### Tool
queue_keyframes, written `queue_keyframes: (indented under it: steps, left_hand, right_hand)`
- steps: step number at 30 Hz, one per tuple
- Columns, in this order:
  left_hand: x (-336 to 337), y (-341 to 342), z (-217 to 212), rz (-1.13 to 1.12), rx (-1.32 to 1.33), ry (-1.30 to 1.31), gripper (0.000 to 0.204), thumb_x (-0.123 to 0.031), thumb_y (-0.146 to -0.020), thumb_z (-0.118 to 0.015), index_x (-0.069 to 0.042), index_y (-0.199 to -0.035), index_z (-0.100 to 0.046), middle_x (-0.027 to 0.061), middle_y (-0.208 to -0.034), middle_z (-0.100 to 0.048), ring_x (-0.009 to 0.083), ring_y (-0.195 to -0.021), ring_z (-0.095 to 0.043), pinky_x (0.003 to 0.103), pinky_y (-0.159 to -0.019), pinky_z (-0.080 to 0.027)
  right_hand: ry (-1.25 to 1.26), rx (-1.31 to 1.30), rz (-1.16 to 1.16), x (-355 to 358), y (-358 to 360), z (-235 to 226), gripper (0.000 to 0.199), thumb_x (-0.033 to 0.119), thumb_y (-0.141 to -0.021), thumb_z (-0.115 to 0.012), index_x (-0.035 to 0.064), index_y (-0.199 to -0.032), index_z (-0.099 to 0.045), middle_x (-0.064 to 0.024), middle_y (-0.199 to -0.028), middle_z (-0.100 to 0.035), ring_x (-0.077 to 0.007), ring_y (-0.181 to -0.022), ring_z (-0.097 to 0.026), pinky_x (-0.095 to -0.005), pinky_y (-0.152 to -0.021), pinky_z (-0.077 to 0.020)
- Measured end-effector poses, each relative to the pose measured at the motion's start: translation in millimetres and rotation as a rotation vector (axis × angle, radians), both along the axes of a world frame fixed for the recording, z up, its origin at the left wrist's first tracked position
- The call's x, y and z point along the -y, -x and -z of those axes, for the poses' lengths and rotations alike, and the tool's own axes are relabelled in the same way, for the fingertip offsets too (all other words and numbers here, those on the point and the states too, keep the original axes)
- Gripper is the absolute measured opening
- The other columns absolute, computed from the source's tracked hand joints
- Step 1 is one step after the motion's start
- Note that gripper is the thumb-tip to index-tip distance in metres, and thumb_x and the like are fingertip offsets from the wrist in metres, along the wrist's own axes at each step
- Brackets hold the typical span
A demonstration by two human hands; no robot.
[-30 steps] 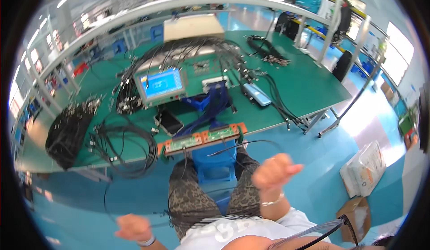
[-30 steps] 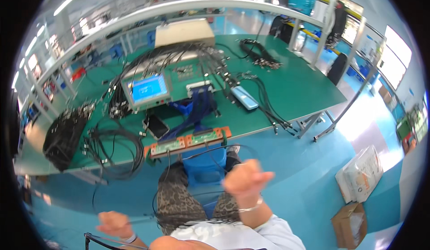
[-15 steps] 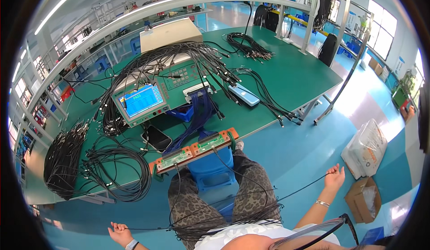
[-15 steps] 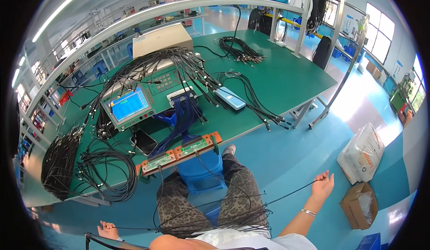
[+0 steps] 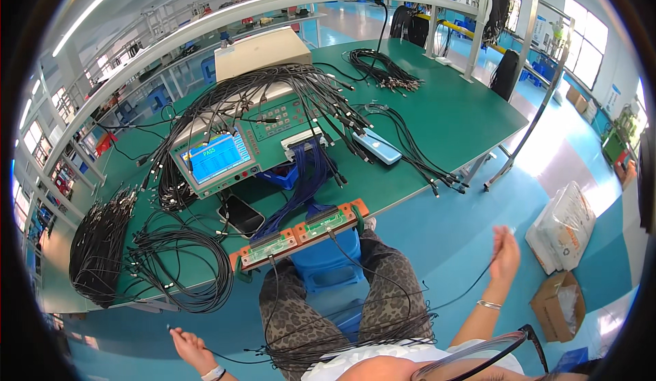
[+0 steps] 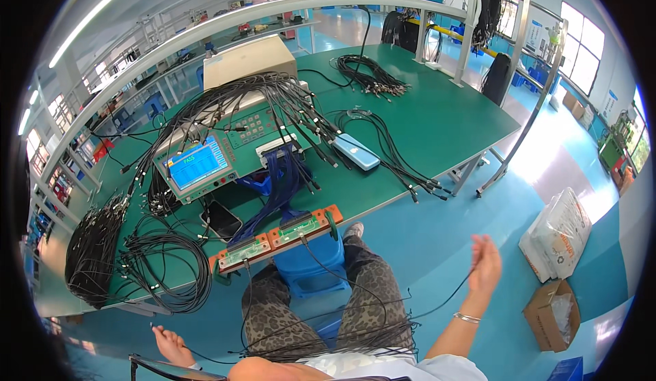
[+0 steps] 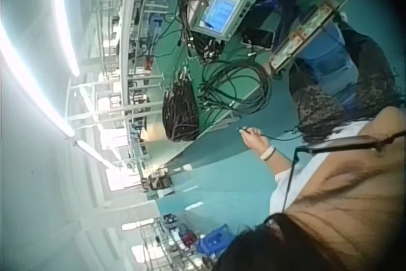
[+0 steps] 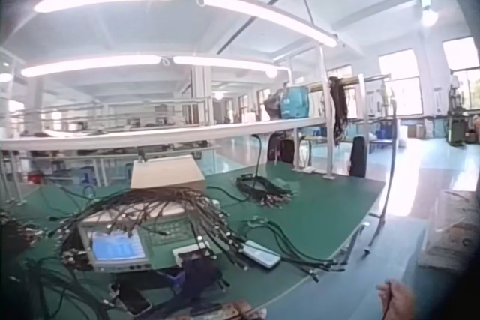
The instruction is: The person tests wiring harnesses on a specialized electronic testing board by hand.
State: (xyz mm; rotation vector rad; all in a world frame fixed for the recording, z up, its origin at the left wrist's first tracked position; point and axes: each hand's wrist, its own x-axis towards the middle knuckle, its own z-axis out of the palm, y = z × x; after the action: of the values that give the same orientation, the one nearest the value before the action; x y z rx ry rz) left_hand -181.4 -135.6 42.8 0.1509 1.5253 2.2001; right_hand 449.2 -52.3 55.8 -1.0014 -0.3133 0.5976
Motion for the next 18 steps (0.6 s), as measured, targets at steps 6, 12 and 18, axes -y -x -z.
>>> queue_keyframes:
  steps: [6, 12, 18]
  left_hand:
    - [-59, -78, -20, 0.602, -0.256, -0.004, 0.028, -0.027, -0.092, -0.041, -0.010, -0.070, -0.041, -0.0046, -0.054, -0.031, 0.0032, -0.043, -0.025, 0.019, -0.037, -0.017]
    - [-115, -149, 27, 0.809, -0.503, 0.189, 0.028, -0.022, -0.093, -0.038, -0.003, -0.075, -0.048, 0.0084, -0.087, -0.054, 0.0114, -0.071, -0.048, 0.026, -0.066, -0.039]
    - [-138, -173, 25, 0.867, -0.161, 0.116, 0.029, -0.025, -0.093, -0.037, -0.006, -0.074, -0.047, 0.0117, -0.100, -0.056, 0.0144, -0.078, -0.055, 0.029, -0.069, -0.044]
  right_hand:
    - [0.324, 0.335, -0.731, -41, 107, 17, 0.024, 0.022, -0.088, -0.049, 0.0005, -0.080, -0.057, -0.0018, -0.059, -0.052, -0.0044, -0.046, -0.041, -0.0177, -0.039, -0.0266]
    - [0.238, 0.574, -1.015, -95, 203, 36, 0.023, 0.018, -0.092, -0.042, -0.0013, -0.092, -0.054, -0.0059, -0.084, -0.057, -0.0115, -0.076, -0.054, -0.0237, -0.069, -0.0446]
    - [0.232, 0.069, -1.233, -121, 245, 32, 0.024, 0.020, -0.093, -0.039, -0.0008, -0.089, -0.051, -0.0086, -0.091, -0.057, -0.0151, -0.081, -0.056, -0.0266, -0.073, -0.0471]
